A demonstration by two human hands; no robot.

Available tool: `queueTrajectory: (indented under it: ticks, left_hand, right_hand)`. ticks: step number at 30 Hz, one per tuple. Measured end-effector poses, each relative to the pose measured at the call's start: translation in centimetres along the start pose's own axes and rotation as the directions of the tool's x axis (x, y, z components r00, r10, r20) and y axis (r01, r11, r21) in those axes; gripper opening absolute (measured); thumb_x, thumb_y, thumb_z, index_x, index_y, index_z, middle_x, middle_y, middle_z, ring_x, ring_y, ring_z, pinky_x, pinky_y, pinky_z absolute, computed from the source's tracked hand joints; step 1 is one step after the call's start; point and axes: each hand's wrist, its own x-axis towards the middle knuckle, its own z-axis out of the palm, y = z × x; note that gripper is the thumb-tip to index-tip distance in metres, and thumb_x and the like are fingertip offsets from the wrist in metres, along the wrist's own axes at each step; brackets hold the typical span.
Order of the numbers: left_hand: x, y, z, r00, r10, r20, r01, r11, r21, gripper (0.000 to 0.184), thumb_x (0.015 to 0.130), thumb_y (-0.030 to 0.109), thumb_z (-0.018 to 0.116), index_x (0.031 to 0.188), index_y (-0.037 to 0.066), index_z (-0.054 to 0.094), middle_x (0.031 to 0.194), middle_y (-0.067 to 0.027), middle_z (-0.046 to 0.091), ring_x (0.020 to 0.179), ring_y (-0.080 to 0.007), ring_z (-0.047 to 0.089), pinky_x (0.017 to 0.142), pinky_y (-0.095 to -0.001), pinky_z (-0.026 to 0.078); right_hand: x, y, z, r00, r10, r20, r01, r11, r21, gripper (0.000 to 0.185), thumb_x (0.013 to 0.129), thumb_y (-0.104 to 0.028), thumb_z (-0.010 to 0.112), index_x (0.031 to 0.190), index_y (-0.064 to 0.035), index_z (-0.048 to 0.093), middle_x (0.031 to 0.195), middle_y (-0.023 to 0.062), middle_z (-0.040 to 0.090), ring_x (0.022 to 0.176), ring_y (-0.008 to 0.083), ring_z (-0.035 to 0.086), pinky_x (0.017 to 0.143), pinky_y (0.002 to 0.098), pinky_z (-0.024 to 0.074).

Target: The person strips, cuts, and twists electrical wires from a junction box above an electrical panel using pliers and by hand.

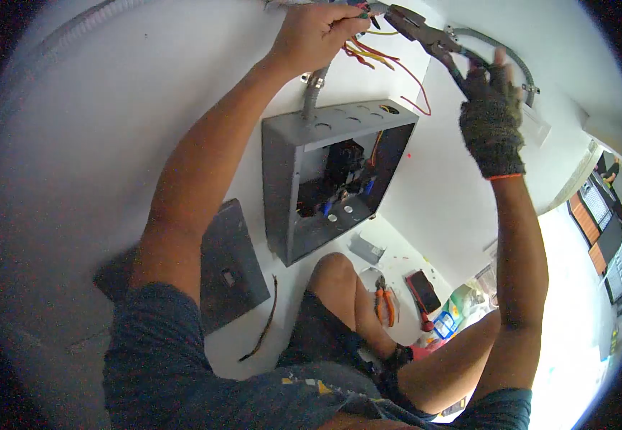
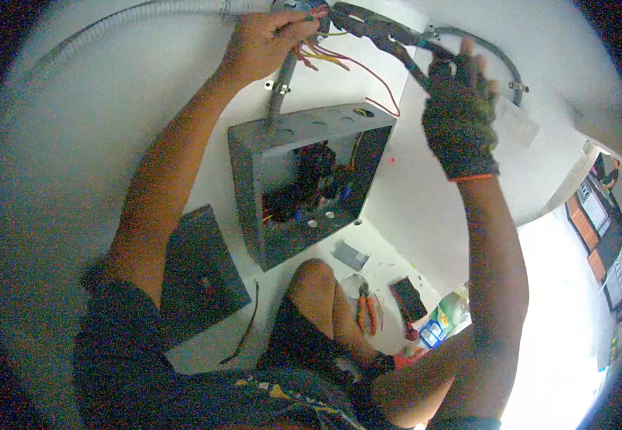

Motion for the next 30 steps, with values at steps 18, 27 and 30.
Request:
queueTrajectory:
  ticks: [18,27,30]
  left_hand:
    - [0.2,0.2,-1.1,0.991,0.116,0.066,-0.11,0.99,-0.092,0.016,0.095,0.015,0.066,0.092,0.0,0.073,0.061,-0.0044,0.061,0.053,-0.0104,0.054,0.048,-0.0306,0.042]
    - [0.3,-0.3,-1.4,0.98,0.182,0.08,-0.185,0.982,0.032,0.014,0.096,0.013,0.066,0.098,0.001,0.074,0.066,-0.007,0.066,0.054,-0.0129,0.058,0.05,-0.0308,0.047]
    - [0.6,-2.6,-0.5,0.964,0.262,0.048,-0.264,0.964,0.023,0.02,0.095,0.007,0.066,0.112,0.001,0.073,0.085,-0.0141,0.074,0.069,-0.0221,0.069,0.068,-0.0373,0.06]
  right_hand:
    - [5.9,2.4,-3.5,0.924,-0.245,-0.294,0.101,0.897,-0.431,0.054,0.091,-0.012,0.056,0.145,-0.0136,0.052,0.158,0.0184,0.035,0.142,0.0407,0.038,0.114,0.0633,0.0329]
    - [7.5,4.9,-4.4,0.862,-0.479,-0.164,0.419,0.856,-0.302,0.045,0.088,-0.011,0.06,0.133,-0.0131,0.061,0.132,0.009,0.061,0.114,0.0283,0.062,0.094,0.044,0.0506]
    - [8.6,6.1,-6.2,0.418,-0.725,0.548,0.125,0.643,0.755,0.031,0.087,-0.013,0.059,0.117,-0.0088,0.066,0.109,0.0052,0.068,0.094,0.0193,0.067,0.079,0.0359,0.0539]
